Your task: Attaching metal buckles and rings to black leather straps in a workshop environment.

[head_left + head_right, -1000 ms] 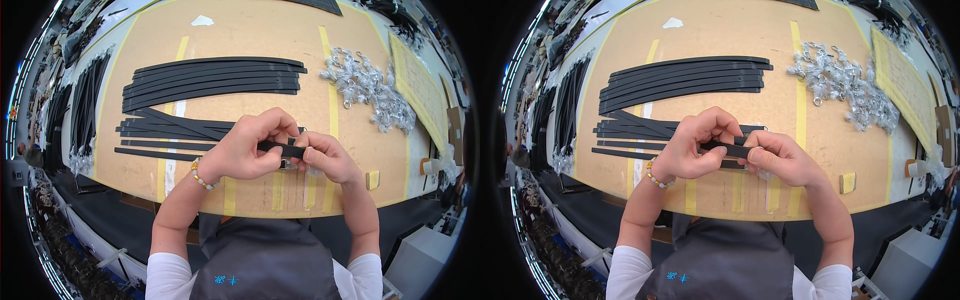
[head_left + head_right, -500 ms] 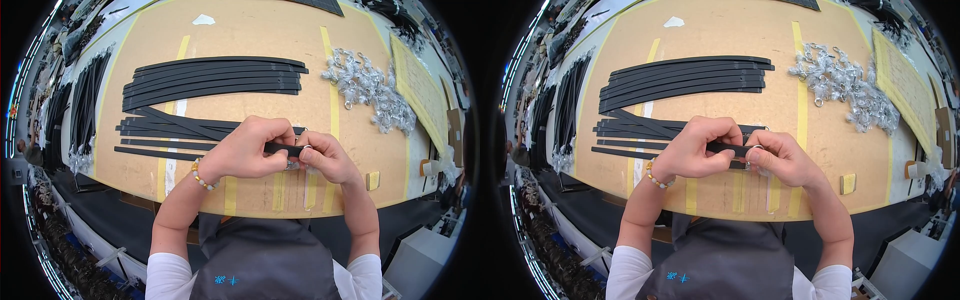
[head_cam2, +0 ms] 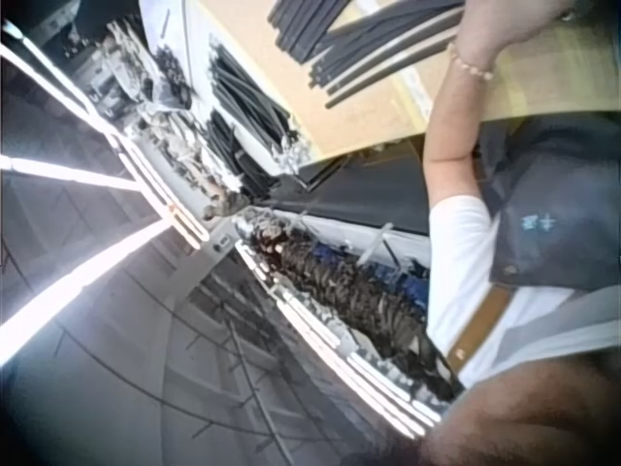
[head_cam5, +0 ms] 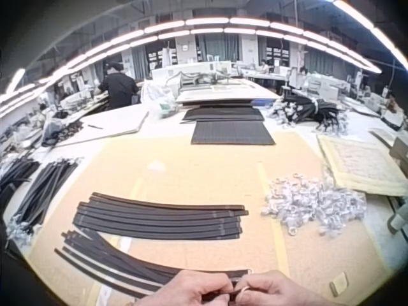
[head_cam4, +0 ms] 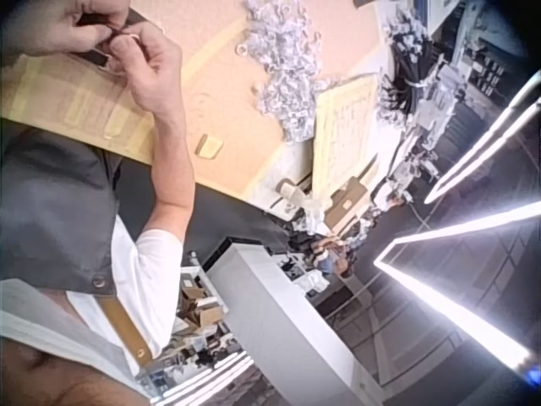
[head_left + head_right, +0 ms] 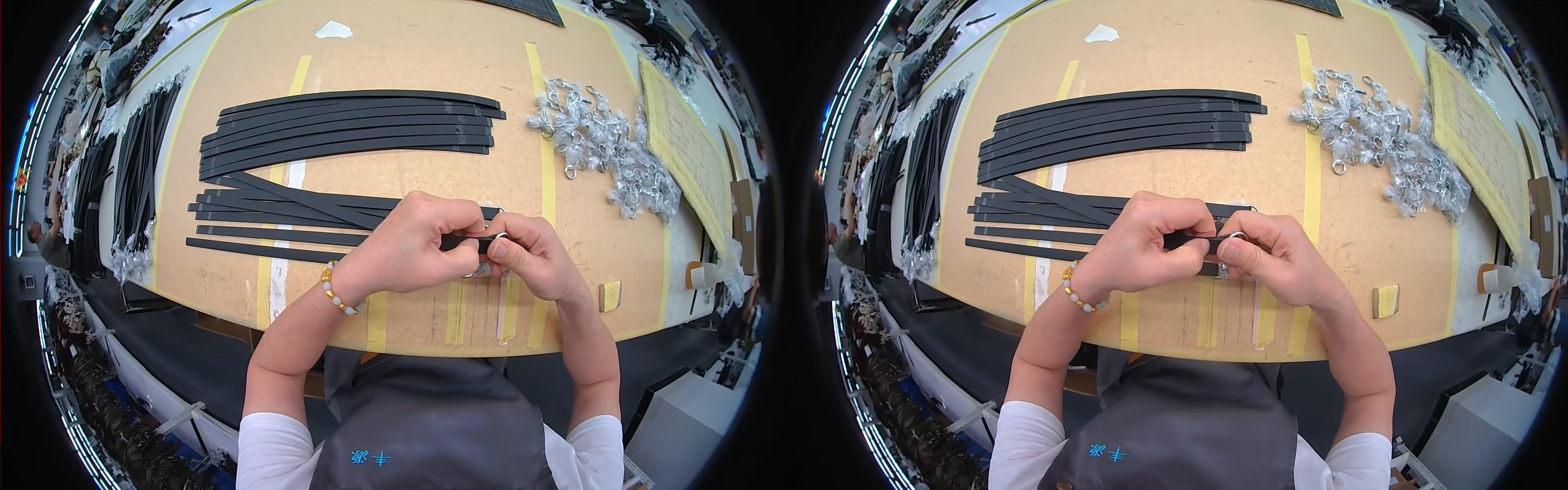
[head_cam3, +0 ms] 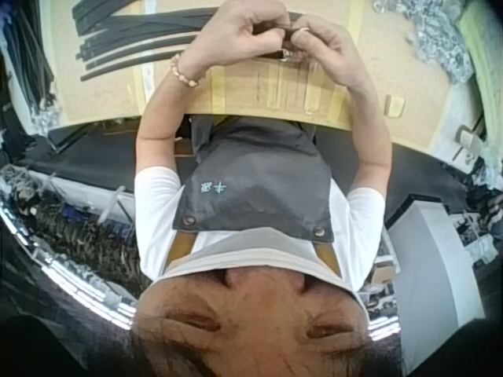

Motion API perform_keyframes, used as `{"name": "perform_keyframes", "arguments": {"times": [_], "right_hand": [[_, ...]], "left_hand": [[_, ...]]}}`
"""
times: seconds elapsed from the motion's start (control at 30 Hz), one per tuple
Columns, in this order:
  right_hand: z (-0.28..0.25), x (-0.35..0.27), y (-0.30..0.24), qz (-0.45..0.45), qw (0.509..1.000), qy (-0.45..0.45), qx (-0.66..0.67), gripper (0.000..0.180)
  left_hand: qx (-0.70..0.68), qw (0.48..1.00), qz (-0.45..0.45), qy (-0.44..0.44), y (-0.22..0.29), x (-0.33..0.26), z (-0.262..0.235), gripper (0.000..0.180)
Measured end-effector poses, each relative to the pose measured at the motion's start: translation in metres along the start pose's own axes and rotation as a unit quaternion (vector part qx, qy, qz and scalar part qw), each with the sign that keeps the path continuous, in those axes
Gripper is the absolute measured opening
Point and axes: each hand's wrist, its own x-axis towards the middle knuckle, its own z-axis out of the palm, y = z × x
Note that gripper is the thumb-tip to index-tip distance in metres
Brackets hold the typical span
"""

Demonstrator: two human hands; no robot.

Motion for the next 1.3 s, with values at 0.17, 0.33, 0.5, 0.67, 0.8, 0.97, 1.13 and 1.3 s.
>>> {"name": "perform_keyframes", "arguments": {"times": [0.17,0.33,0.5,0.67,0.8,0.97,1.13,1.3], "right_hand": [[0.002,0.0,-0.007,0.033,0.998,-0.023,0.048,0.027],[0.001,0.0,-0.006,0.046,0.997,-0.027,0.06,0.028],[0.002,0.002,-0.006,0.039,0.996,-0.029,0.075,0.028],[0.007,0.002,0.014,0.018,0.996,-0.009,0.086,0.026],[0.012,0.003,0.018,-0.038,0.997,0.021,0.057,0.027],[0.007,-0.002,0.0,-0.038,0.993,0.041,-0.099,0.029],[-0.025,0.004,-0.01,-0.068,0.933,0.22,-0.276,0.021],[-0.112,-0.006,0.019,-0.036,0.766,0.461,-0.445,0.02]], "left_hand": [[-0.009,1.0,-0.026,-0.013,-0.001,0.0,-0.005,0.01],[-0.041,0.997,-0.059,-0.023,0.004,0.001,-0.009,0.015],[-0.033,0.997,-0.052,-0.036,0.002,0.0,-0.011,0.013],[-0.018,0.998,-0.023,-0.051,0.001,0.001,-0.004,0.009],[-0.019,0.997,-0.019,-0.073,-0.001,0.003,-0.003,0.007],[-0.169,0.974,-0.084,-0.123,-0.016,0.004,-0.007,0.005],[-0.037,0.99,-0.107,-0.086,-0.022,0.006,-0.013,0.01],[0.131,0.989,-0.007,-0.066,-0.027,0.011,-0.01,0.006]]}}
